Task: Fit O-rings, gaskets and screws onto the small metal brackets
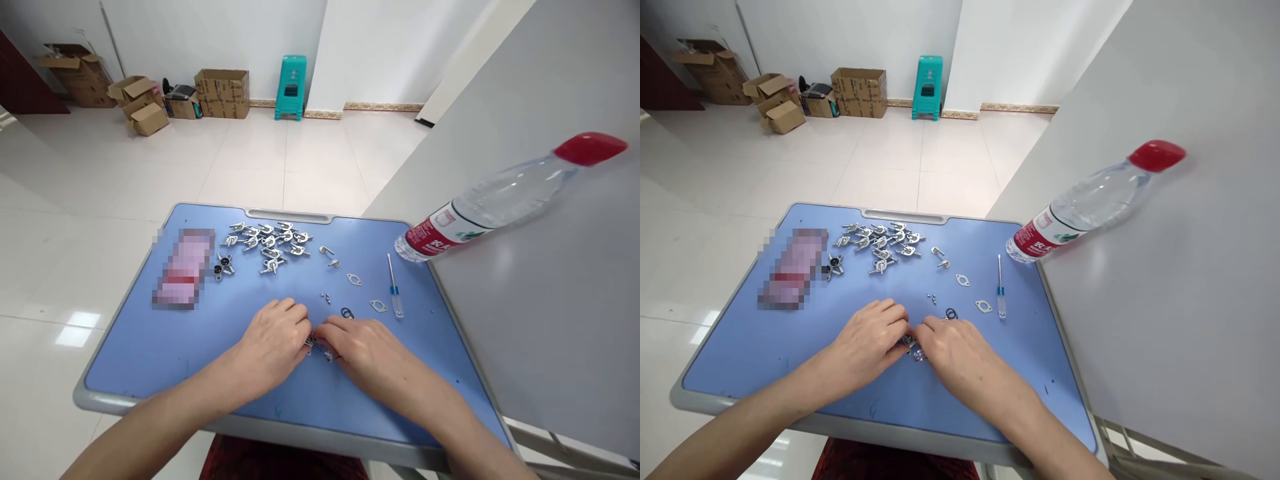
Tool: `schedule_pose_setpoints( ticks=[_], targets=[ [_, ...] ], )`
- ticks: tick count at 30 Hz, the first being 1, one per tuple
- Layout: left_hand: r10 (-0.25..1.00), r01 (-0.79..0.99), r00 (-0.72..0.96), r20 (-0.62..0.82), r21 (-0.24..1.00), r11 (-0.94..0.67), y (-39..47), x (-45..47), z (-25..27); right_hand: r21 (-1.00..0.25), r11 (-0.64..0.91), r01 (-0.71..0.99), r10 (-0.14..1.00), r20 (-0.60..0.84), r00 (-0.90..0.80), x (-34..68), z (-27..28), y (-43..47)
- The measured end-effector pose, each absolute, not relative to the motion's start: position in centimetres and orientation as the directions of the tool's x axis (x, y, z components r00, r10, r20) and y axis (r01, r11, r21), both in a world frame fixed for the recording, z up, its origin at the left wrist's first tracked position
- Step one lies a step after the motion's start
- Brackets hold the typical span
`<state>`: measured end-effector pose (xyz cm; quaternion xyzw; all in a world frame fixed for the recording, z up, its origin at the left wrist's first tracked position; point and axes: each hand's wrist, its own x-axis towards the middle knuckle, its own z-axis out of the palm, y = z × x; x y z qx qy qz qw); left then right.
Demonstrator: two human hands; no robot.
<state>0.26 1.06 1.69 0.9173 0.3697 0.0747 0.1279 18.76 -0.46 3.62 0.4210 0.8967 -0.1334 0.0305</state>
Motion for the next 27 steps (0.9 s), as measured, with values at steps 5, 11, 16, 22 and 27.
schedule_pose_setpoints(
  ticks=[5,11,16,22,27],
  targets=[
    [0.687,0.651,0.726,0.037,0.286,-0.703,1.1,0.3,1.8,-0.085,0.708,0.701,0.695,-0.091,-0.713,18.4,3.6,-1.1],
    [0.681,0.648,0.732,0.010,0.298,-0.701,1.2,0.3,1.9,0.090,0.760,0.643,0.636,0.096,-0.766,17.8,3.1,-1.9],
    [0.684,0.652,0.730,0.013,0.291,-0.701,1.2,0.4,1.9,-0.093,0.720,0.687,0.691,0.008,-0.723,18.2,3.6,-1.3],
    [0.693,0.662,0.721,0.008,0.292,-0.691,1.2,0.4,2.0,-0.289,0.633,0.718,0.742,-0.037,-0.669,19.9,3.9,-0.3],
    [0.689,0.660,0.725,-0.002,0.289,-0.693,1.2,0.4,2.0,-0.286,0.661,0.694,0.716,-0.035,-0.697,20.5,4.4,-0.6]
  ],
)
